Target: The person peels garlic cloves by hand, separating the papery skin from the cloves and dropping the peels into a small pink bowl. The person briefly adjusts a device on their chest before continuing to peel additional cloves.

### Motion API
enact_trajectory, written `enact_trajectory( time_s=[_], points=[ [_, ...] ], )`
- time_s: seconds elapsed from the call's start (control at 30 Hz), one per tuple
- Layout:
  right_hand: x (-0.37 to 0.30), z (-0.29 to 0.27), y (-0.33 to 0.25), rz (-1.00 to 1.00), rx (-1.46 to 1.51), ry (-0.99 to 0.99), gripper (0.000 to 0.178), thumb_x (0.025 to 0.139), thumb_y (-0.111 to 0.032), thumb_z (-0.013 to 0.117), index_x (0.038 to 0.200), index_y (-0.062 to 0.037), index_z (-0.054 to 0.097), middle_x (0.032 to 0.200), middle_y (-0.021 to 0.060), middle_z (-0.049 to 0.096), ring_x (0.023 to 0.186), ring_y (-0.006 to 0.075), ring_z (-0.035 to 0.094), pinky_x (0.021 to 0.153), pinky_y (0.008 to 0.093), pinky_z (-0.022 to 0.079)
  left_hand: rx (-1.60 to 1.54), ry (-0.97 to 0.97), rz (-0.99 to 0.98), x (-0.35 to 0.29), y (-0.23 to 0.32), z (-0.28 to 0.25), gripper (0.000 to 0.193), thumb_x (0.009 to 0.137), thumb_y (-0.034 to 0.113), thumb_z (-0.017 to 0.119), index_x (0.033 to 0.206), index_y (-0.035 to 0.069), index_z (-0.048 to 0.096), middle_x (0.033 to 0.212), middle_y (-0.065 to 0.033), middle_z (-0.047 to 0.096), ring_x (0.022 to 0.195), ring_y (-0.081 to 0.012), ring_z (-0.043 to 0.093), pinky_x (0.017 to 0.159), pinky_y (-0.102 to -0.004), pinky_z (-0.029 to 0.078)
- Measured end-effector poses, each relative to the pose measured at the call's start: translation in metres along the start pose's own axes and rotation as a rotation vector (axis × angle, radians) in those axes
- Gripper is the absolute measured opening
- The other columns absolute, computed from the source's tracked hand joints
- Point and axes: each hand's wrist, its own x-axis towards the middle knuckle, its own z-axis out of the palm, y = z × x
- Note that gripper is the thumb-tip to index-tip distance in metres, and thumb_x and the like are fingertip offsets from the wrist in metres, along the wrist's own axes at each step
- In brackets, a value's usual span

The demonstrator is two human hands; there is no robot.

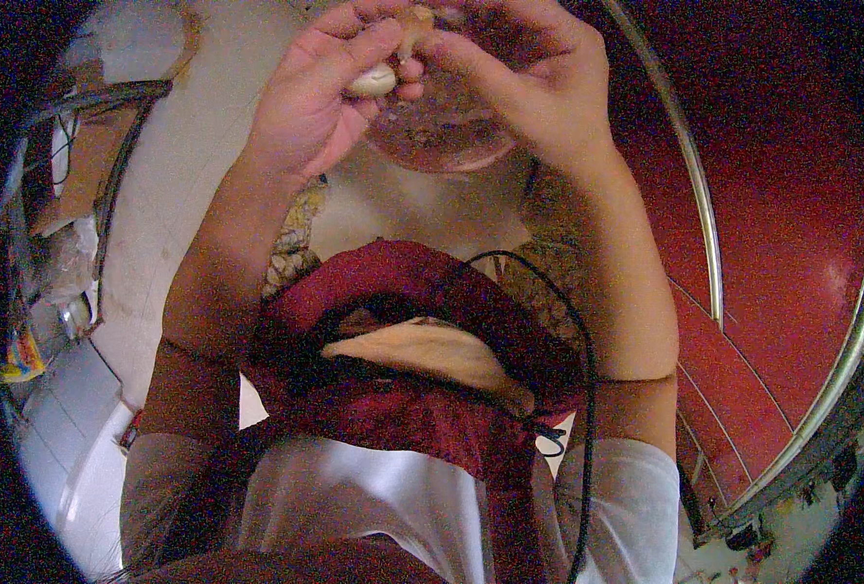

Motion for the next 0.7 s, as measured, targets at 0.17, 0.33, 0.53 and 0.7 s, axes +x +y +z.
enact_trajectory(
  time_s=[0.17, 0.33, 0.53, 0.7],
  points=[
    [-0.004, -0.009, -0.005, -0.074, -0.216, 0.013, 0.016, 0.088, 0.001, 0.076, 0.103, 0.0031, 0.076, 0.101, 0.0135, 0.072, 0.093, 0.019, 0.068, 0.081, 0.0304, 0.054, -0.018, -0.11, 0.034, 0.001, 0.0, -0.004, 0.026, 0.098, 0.001, 0.066, 0.124, -0.002, 0.061, 0.108, -0.012, 0.072, 0.092, -0.0184, 0.071, 0.082, -0.0309, 0.061],
    [-0.005, -0.011, -0.005, -0.075, -0.239, 0.006, 0.01, 0.088, -0.001, 0.076, 0.097, 0.0025, 0.076, 0.096, 0.0131, 0.072, 0.089, 0.0185, 0.068, 0.076, 0.0299, 0.054, 0.171, -0.129, 0.085, 0.0, -0.001, -0.002, 0.031, 0.091, -0.007, 0.072, 0.121, -0.003, 0.064, 0.107, -0.0111, 0.072, 0.097, -0.0183, 0.072, 0.086, -0.0312, 0.061],
    [-0.004, -0.011, -0.009, -0.015, -0.265, 0.034, 0.006, 0.093, -0.001, 0.07, 0.097, 0.003, 0.071, 0.095, 0.0093, 0.069, 0.087, 0.0157, 0.065, 0.077, 0.0271, 0.051, 0.276, -0.119, 0.146, -0.001, -0.003, 0.003, 0.034, 0.093, -0.006, 0.071, 0.126, -0.003, 0.063, 0.112, -0.0117, 0.072, 0.098, -0.0186, 0.072, 0.088, -0.0313, 0.06],
    [-0.005, -0.009, -0.003, 0.24, -0.175, 0.104, 0.011, 0.099, -0.006, 0.064, 0.104, 0.003, 0.069, 0.095, 0.0061, 0.068, 0.088, 0.0122, 0.063, 0.078, 0.0261, 0.051, 0.294, -0.064, 0.086, -0.001, 0.0, 0.01, 0.033, 0.098, 0.001, 0.068, 0.13, -0.002, 0.062, 0.115, -0.0114, 0.072, 0.101, -0.0179, 0.072, 0.086, -0.0293, 0.06]
  ],
)
